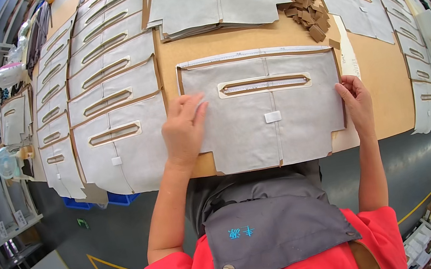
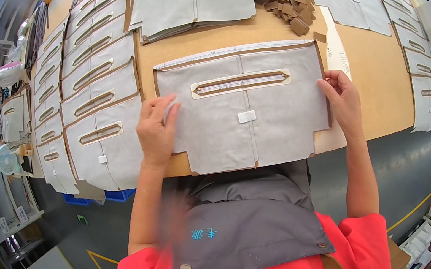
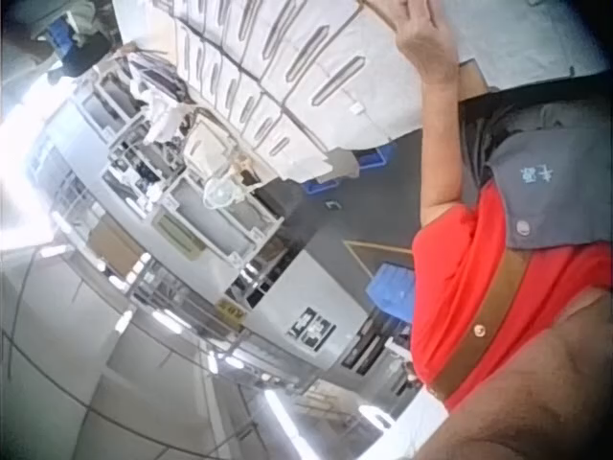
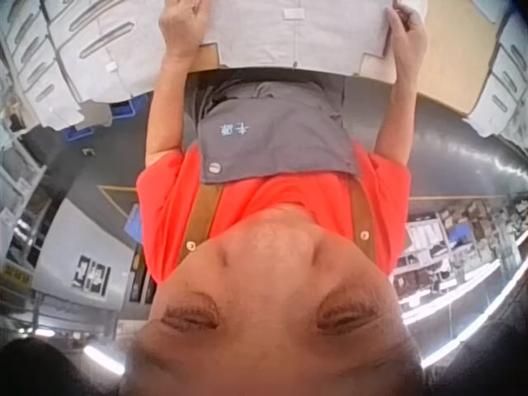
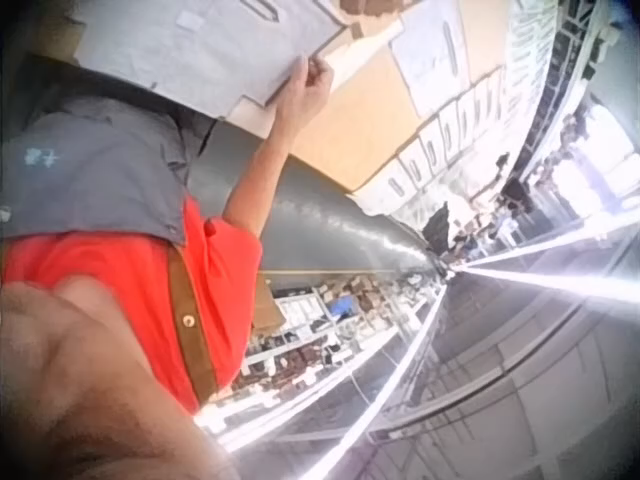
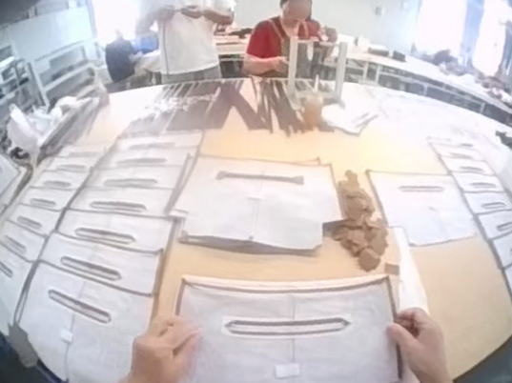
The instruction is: The recorder is applying small rectangular leather reinforcement patches to the edges of openings on fabric panels.
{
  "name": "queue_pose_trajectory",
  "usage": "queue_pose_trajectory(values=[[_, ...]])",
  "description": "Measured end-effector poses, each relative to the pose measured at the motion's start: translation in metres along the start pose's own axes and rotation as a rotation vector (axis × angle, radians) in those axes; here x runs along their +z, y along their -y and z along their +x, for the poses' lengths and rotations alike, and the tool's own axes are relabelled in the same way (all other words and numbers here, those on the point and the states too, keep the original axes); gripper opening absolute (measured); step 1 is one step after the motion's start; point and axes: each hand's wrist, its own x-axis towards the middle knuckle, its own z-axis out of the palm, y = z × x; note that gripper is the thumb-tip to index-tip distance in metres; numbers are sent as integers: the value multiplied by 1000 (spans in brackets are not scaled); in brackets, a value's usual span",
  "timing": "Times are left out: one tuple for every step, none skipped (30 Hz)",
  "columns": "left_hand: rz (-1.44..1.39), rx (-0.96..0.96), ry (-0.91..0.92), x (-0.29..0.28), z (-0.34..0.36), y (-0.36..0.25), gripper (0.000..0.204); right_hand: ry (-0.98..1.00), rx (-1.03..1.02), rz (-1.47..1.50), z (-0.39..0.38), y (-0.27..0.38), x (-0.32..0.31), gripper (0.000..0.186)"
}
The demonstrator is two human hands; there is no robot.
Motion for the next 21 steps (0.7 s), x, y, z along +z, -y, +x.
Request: queue_pose_trajectory(values=[[-29,52,46,4,-2,-2,18,3,4,-3,1,-1,1,22],[-29,48,49,7,-1,-2,18,5,4,-7,3,-1,2,24],[-25,66,66,9,1,-2,20,7,3,-10,5,-2,3,26],[-21,83,83,11,2,-1,21,9,8,-12,5,-3,3,26],[-22,79,87,13,4,0,21,11,-9,-35,6,-3,3,27],[-7,102,93,13,6,1,21,14,-26,-56,7,-4,4,28],[8,124,98,13,7,2,22,18,-22,-57,7,-4,4,28],[10,120,101,12,8,2,22,14,-18,-33,7,-4,4,28],[20,124,133,12,8,2,23,9,-13,-10,6,-4,4,29],[30,128,166,12,9,2,24,12,-10,-10,6,-3,4,29],[30,125,169,12,9,1,24,2,-9,-31,5,-2,3,30],[36,138,177,13,10,-1,27,-9,-8,-53,4,-2,3,30],[44,152,185,13,10,-2,31,-6,-7,-52,4,-3,2,30],[45,151,186,14,9,-3,31,-10,-13,-51,3,-4,0,31],[60,159,191,16,7,-2,32,-15,-20,-51,3,-5,-2,32],[67,173,200,19,8,-2,32,-24,-15,-53,2,-5,-3,32],[58,180,205,19,8,-2,32,-36,-17,-95,1,-4,-4,33],[78,193,194,17,8,-1,33,-51,-19,-138,-1,-3,-5,34],[83,207,182,20,8,-2,34,-50,-32,-129,-1,-5,-3,35],[53,220,190,20,7,-3,34,-54,-41,-121,0,-7,0,36],[86,194,184,17,6,-2,34,-50,-64,-163,2,-3,3,36]])
